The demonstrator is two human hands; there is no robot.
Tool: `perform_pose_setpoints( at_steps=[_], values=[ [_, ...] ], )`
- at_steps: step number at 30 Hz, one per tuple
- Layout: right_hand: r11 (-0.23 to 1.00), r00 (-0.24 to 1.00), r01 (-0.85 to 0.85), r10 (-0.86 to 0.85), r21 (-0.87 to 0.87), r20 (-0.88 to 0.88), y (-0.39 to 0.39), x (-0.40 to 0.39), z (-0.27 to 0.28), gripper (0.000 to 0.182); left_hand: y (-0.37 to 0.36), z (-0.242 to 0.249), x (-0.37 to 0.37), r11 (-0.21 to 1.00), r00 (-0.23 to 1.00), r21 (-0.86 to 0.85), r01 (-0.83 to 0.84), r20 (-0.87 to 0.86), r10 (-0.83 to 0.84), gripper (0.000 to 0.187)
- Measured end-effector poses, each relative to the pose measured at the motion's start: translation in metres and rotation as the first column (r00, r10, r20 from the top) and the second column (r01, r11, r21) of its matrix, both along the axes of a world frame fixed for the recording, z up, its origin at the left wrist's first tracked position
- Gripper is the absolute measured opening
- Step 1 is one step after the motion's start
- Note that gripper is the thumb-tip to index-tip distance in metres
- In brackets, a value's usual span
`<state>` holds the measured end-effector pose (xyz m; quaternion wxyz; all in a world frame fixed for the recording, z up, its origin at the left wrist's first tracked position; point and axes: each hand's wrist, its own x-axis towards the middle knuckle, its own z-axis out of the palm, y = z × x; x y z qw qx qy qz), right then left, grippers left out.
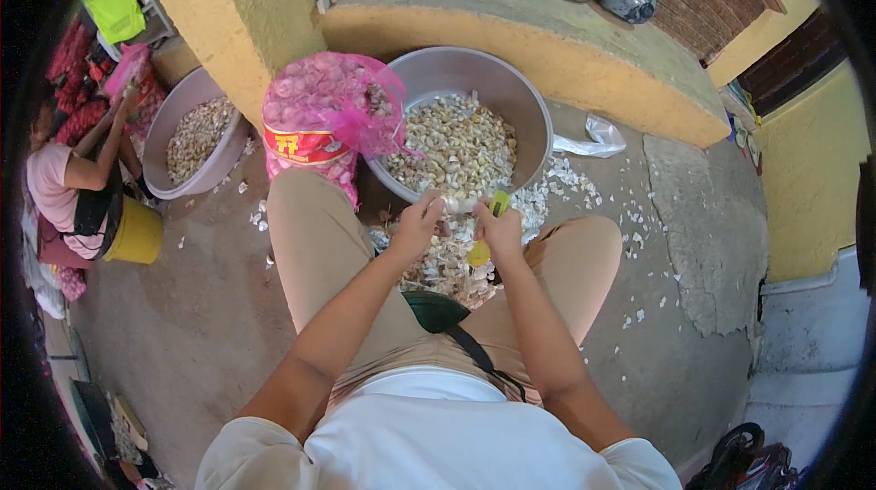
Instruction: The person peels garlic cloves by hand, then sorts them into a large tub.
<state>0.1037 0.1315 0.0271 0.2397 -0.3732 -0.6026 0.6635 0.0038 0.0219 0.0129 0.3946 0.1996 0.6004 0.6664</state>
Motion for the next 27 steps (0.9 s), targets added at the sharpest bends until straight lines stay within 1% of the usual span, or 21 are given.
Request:
perform_pose_setpoints(
  at_steps=[2,5,8,11,12,14,17,18,20,21,23,24,26,27],
  values=[
    [0.995,0.996,-0.084,0.085,-0.043,0.008,-0.006,0.0,0.009,0.018,0.001,-0.005,-0.003,0.999,0.998,0.032,0.017,0.06,-0.019,0.031],
    [0.982,0.977,-0.181,0.173,0.055,0.126,-0.008,0.001,0.004,0.015,0.001,-0.011,-0.004,0.996,0.993,0.079,0.046,0.109,-0.055,0.031],
    [0.944,0.899,-0.315,0.263,0.101,0.35,-0.004,0.006,0.004,0.018,0.001,-0.013,-0.006,0.994,0.992,0.084,0.069,0.095,-0.077,0.032],
    [0.957,0.933,-0.289,0.28,0.007,0.227,-0.005,0.007,0.0,0.026,0.001,-0.009,-0.009,0.992,0.993,0.058,0.111,0.032,-0.113,0.033],
    [0.96,0.95,-0.266,0.277,-0.093,0.146,-0.006,0.006,0.003,0.027,0.001,-0.008,-0.01,0.991,0.992,0.045,0.127,0.006,-0.128,0.033],
    [0.927,0.971,-0.232,0.239,-0.295,-0.012,-0.009,0.006,0.012,0.03,0.0,-0.011,-0.011,0.987,0.989,0.057,0.148,0.02,-0.149,0.034],
    [0.891,0.969,-0.247,0.24,-0.38,-0.067,-0.012,0.005,0.023,0.037,0.001,-0.015,-0.007,0.986,0.988,0.077,0.146,0.046,-0.15,0.034],
    [0.9,0.968,-0.247,0.246,-0.36,-0.049,-0.013,0.005,0.021,0.039,0.002,-0.017,-0.006,0.987,0.988,0.083,0.139,0.056,-0.144,0.034],
    [0.915,0.967,-0.247,0.256,-0.319,-0.013,-0.013,0.004,0.011,0.044,0.002,-0.024,-0.001,0.984,0.986,0.059,0.166,0.016,-0.167,0.031],
    [0.916,0.952,-0.293,0.306,-0.272,0.006,-0.011,0.004,0.004,0.045,0.002,-0.024,0.0,0.983,0.984,0.047,0.18,-0.005,-0.18,0.03],
    [0.904,0.914,-0.387,0.402,-0.18,0.051,-0.006,0.003,-0.008,0.047,0.003,-0.026,0.002,0.982,0.982,0.022,0.189,0.012,-0.189,0.032],
    [0.917,0.917,-0.374,0.388,-0.142,0.089,-0.007,0.003,-0.008,0.045,0.003,-0.024,0.002,0.981,0.981,0.01,0.194,0.021,-0.194,0.032],
    [0.934,0.92,-0.35,0.356,-0.063,0.164,-0.009,0.002,-0.008,0.043,0.003,-0.021,0.002,0.983,0.985,-0.078,0.168,-0.032,-0.171,0.034],
    [0.935,0.921,-0.353,0.349,-0.008,0.173,-0.011,0.002,-0.003,0.044,0.003,-0.015,0.001,0.981,0.986,-0.121,0.151,-0.059,-0.159,0.036]
  ],
)
